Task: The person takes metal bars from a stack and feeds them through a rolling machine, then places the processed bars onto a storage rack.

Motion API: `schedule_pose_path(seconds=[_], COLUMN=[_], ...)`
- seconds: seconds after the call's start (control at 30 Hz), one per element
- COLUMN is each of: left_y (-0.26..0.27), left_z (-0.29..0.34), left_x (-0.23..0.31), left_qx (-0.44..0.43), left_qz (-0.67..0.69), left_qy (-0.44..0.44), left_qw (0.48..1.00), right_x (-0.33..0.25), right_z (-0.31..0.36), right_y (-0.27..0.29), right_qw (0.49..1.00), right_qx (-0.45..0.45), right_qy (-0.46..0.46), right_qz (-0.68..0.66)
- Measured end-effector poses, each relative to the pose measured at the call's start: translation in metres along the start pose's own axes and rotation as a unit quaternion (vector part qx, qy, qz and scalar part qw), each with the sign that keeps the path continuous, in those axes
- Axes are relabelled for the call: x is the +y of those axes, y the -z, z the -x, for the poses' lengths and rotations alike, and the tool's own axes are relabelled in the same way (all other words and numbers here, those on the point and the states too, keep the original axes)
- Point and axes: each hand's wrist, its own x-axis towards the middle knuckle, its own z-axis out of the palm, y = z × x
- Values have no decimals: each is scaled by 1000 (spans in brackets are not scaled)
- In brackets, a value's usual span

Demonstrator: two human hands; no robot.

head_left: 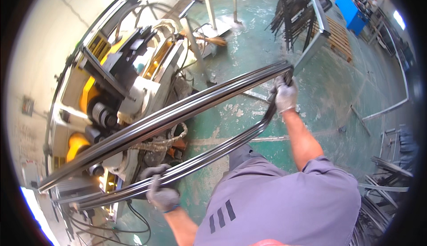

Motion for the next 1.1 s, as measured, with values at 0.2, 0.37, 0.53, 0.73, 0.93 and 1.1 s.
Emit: schedule_pose_path(seconds=[0.2, 0.37, 0.53, 0.73, 0.93, 1.1], left_y=[-99, -212, -305, -279, -197, -68], left_z=[27, 12, 10, 9, 63, 129], left_x=[-158, -276, -293, -292, -276, -228], left_qx=[-92, -181, -253, -128, -6, 131], left_qz=[181, 58, -142, -325, -332, -418], left_qy=[296, 441, 338, 237, 200, 75], left_qw=[933, 877, 895, 906, 922, 896], right_x=[-77, -152, 7, -8, 159, 269], right_z=[-177, -359, -635, -705, -470, -207], right_y=[135, 172, 285, 212, 114, 180], right_qw=[972, 865, 789, 726, 741, 656], right_qx=[70, 151, 242, 103, -45, -294], right_qy=[158, 254, 120, 219, 332, 152], right_qz=[160, 405, 552, 644, 581, 678])
